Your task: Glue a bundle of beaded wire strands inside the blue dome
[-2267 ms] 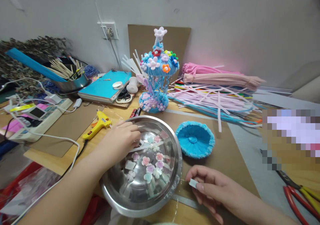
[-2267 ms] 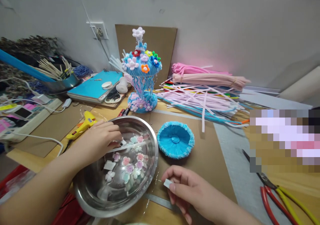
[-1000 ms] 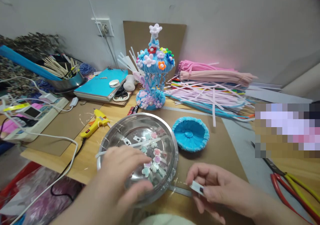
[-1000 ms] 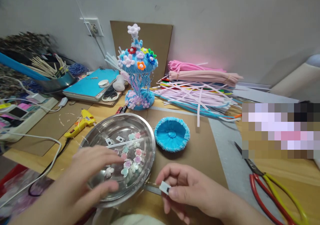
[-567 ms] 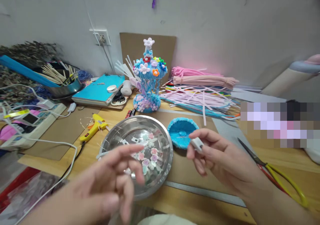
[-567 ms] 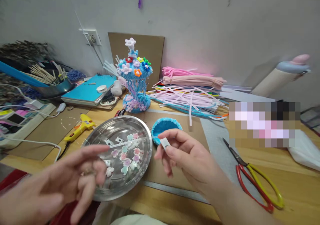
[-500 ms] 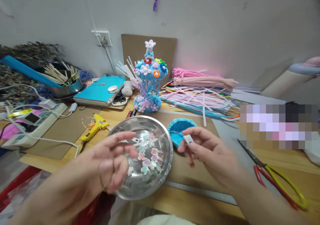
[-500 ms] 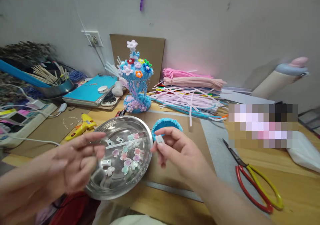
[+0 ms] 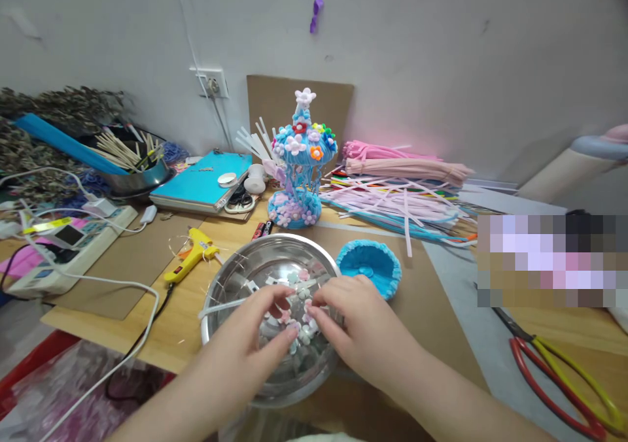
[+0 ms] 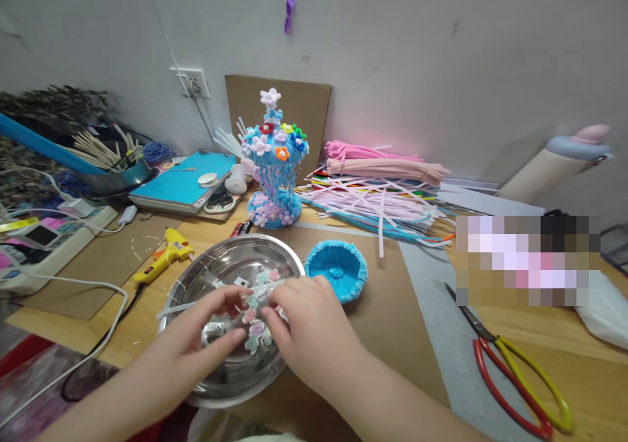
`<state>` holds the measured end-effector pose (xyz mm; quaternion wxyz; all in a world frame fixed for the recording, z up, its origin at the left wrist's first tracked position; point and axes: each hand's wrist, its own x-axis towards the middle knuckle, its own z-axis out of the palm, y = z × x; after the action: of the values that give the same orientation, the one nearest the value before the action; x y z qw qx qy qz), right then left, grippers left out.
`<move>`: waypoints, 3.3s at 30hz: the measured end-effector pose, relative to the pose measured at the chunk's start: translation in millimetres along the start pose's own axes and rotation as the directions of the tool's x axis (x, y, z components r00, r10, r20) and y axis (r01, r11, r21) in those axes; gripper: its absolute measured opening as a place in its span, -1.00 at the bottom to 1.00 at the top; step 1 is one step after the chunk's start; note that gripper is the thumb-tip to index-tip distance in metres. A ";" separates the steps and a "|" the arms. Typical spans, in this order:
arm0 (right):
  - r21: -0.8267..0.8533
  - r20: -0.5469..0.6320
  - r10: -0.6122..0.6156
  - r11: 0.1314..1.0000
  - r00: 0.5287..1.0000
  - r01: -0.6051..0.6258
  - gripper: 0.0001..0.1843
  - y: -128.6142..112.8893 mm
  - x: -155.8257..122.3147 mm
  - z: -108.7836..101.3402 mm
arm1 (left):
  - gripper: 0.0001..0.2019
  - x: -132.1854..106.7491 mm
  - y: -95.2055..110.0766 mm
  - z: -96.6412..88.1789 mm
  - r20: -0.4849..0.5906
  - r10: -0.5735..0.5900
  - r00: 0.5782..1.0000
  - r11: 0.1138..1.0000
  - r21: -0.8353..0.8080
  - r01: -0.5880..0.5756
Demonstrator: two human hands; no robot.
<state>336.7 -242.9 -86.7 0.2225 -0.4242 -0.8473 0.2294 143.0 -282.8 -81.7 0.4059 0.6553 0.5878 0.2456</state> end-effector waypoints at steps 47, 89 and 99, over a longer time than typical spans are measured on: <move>0.842 0.311 0.112 0.428 0.944 -0.328 -0.83 -4.4 18.5 -49.1 | -0.84 3.4 6.3 -30.2 -0.126 0.452 0.883 0.706 0.656 -0.267; 0.695 0.092 0.582 0.543 0.808 -0.471 -0.75 104.1 -91.3 -62.2 | -0.76 68.8 -43.2 -109.7 -0.309 -0.305 0.901 0.570 -0.817 -0.087; 0.703 0.072 0.569 0.554 0.819 -0.446 -0.82 111.1 -100.3 -57.7 | -0.69 75.5 -54.4 -115.4 -0.481 -0.380 0.790 0.470 -0.836 -0.283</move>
<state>492.4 -254.3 -123.3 0.3569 -0.5530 -0.5171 0.5472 34.0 -182.6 -74.6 0.4773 0.2148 0.4917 0.6959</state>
